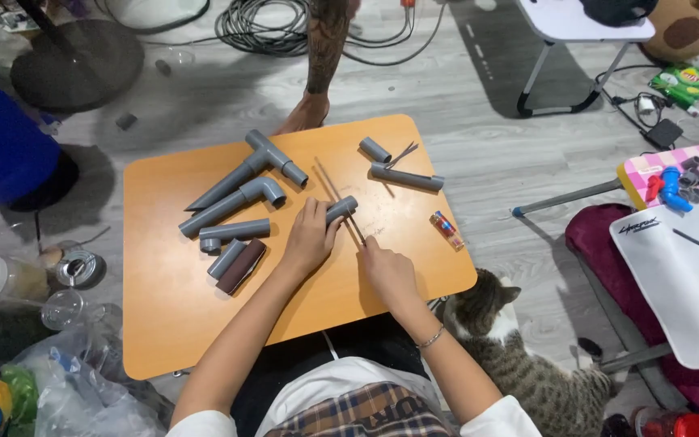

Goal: The person uses a metal file to smooth the edges of a small gray plastic pipe fitting. They hold the fitting with one hand and file the rim with the other, rotating the piece to work on different sides. A cat lies on the floor nearby and is petted by another person.

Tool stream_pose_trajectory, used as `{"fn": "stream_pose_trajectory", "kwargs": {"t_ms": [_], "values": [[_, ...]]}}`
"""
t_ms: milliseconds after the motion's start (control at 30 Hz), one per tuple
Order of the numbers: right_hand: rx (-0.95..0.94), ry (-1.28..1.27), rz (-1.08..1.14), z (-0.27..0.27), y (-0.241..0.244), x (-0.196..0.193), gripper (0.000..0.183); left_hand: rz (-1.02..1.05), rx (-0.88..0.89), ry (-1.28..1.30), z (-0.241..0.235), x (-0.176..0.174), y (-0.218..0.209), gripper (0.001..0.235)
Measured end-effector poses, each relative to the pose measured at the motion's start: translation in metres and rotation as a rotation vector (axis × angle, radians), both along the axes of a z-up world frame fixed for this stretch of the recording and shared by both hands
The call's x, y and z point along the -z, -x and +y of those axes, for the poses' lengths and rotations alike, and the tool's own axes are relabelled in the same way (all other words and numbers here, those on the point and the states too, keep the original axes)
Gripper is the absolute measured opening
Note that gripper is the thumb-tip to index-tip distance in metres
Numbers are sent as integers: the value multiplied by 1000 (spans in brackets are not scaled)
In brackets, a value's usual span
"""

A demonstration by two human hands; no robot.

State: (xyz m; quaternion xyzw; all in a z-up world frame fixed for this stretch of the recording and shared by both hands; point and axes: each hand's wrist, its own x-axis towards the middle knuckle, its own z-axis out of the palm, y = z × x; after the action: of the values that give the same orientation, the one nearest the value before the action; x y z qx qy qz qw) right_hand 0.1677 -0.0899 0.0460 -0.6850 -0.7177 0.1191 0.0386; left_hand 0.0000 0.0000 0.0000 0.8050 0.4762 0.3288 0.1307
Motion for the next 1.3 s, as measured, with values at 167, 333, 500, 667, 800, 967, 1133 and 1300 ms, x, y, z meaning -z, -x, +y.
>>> {"fn": "stream_pose_trajectory", "kwargs": {"t_ms": [167, 333, 500, 667, 800, 967, 1133, 1300], "values": [[3, 36, 17, -26, -1, -10, 21, -16, -35, -20, -2, -5, -2, 30], [-35, -1, 2, -39, -9, -34, 22, -51, -3, -20, -1, -15, 1, 32], [11, -51, -3, -28, -12, -15, 28, -87, 114, 134, -3, -9, 7, 29], [18, -74, -24, -18, -8, -14, 28, -145, 58, 185, -4, -22, 8, 29], [39, -42, -35, -23, 0, -24, 26, -117, 23, 173, -7, -32, 7, 31], [57, 0, -24, -21, 4, -25, 32, -123, 46, 211, -8, -31, 14, 32], [94, 37, 68, -18, 7, -35, 37, -102, 47, 207, -5, -31, 12, 34], [116, 114, 61, -21, 8, -33, 44, -138, 64, 160, -11, -35, 15, 32]]}}
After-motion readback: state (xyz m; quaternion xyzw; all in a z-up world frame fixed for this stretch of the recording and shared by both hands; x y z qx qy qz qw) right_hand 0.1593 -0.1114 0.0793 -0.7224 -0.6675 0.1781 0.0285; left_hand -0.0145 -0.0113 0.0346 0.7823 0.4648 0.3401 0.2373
